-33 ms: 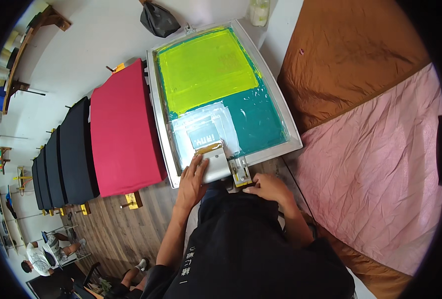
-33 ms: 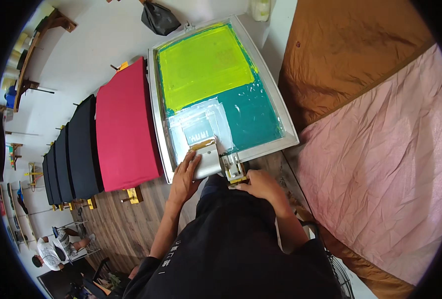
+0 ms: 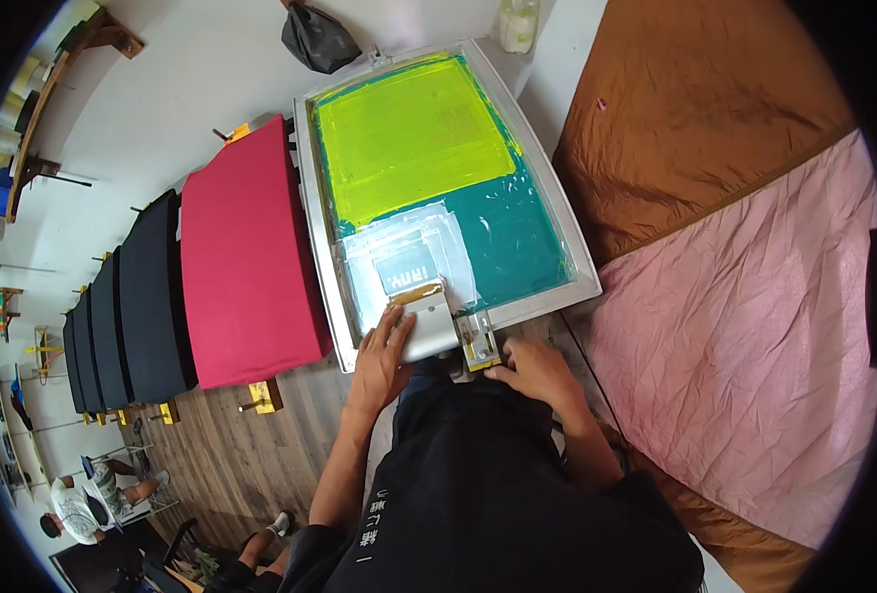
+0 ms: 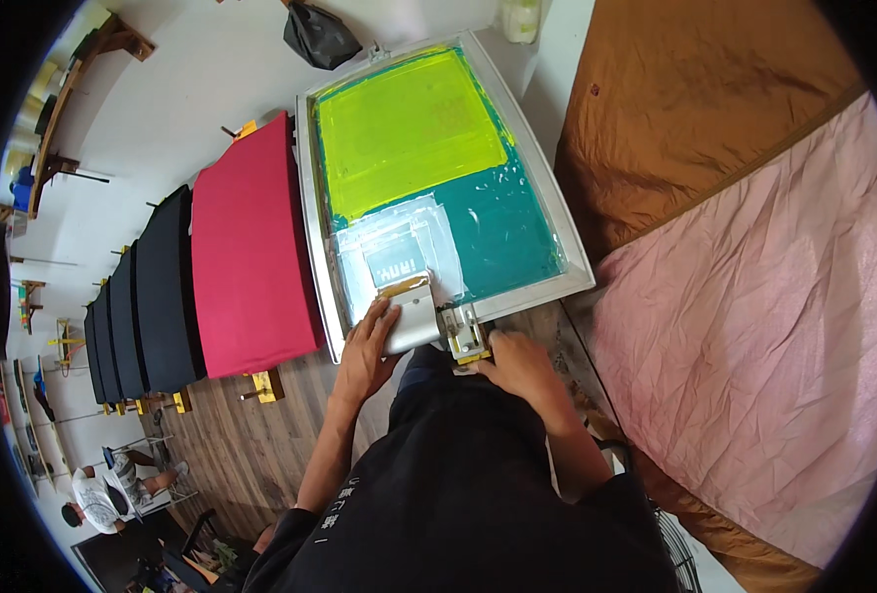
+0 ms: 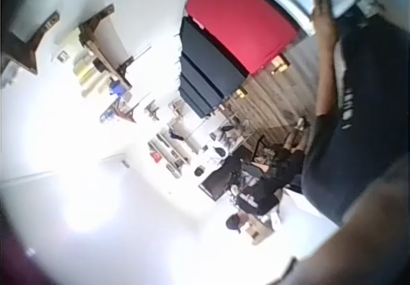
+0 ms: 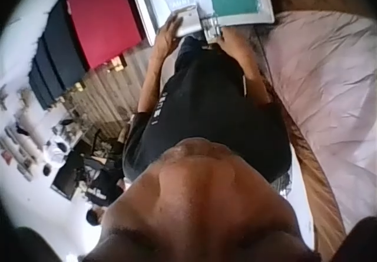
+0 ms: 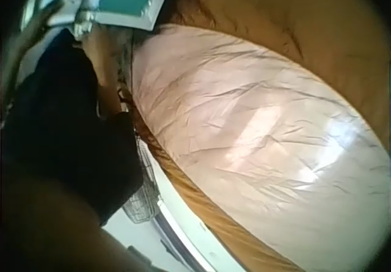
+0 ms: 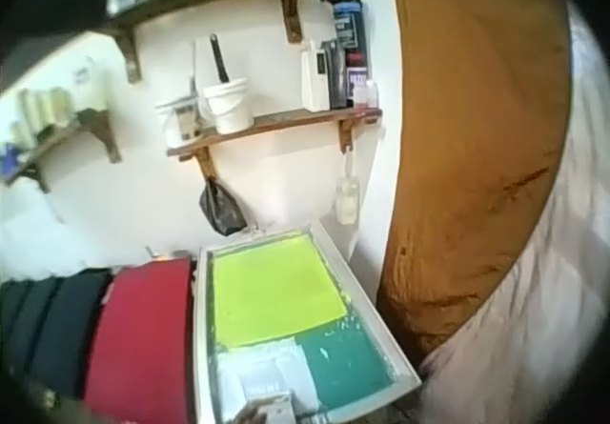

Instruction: Using a squeegee to spread ink over a screen printing frame to apply a design to t-shirts.

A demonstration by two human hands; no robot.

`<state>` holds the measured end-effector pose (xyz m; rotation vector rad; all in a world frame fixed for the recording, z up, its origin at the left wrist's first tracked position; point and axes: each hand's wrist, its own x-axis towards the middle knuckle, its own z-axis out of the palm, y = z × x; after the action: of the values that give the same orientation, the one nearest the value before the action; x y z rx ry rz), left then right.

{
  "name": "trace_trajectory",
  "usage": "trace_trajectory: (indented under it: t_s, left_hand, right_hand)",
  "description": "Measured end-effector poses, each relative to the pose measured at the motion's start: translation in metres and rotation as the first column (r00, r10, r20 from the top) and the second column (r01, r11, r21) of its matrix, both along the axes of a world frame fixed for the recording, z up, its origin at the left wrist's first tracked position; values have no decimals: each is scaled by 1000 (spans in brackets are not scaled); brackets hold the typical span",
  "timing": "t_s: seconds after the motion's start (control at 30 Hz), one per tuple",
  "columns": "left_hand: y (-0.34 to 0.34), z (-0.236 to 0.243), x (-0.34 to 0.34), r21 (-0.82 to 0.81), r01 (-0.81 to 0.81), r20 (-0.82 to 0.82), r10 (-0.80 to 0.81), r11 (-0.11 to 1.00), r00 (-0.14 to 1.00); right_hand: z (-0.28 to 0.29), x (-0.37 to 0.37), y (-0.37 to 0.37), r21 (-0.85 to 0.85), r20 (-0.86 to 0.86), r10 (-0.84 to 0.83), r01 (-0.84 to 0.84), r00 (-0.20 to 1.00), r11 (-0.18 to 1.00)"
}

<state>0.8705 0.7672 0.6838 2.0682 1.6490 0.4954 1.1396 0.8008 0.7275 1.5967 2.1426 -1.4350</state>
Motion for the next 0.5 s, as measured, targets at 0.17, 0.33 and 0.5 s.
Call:
trace_trajectory:
  t_s: [0.17,0.33,0.5]
  left_hand:
    - [23,22,-18,3,41,14,-41,999,999]
    - [38,32,-26,-67,-38,91,44,997,995]
    - [70,46,-59,-203,21,50,-11,979,999]
  right_hand:
    - [38,-76,26,720,-76,158,-55,984,692]
    - [-12,-135,54,665,201,238,-311,950,680]
    - [-2,-157,90,465,104,321,-332,941,821]
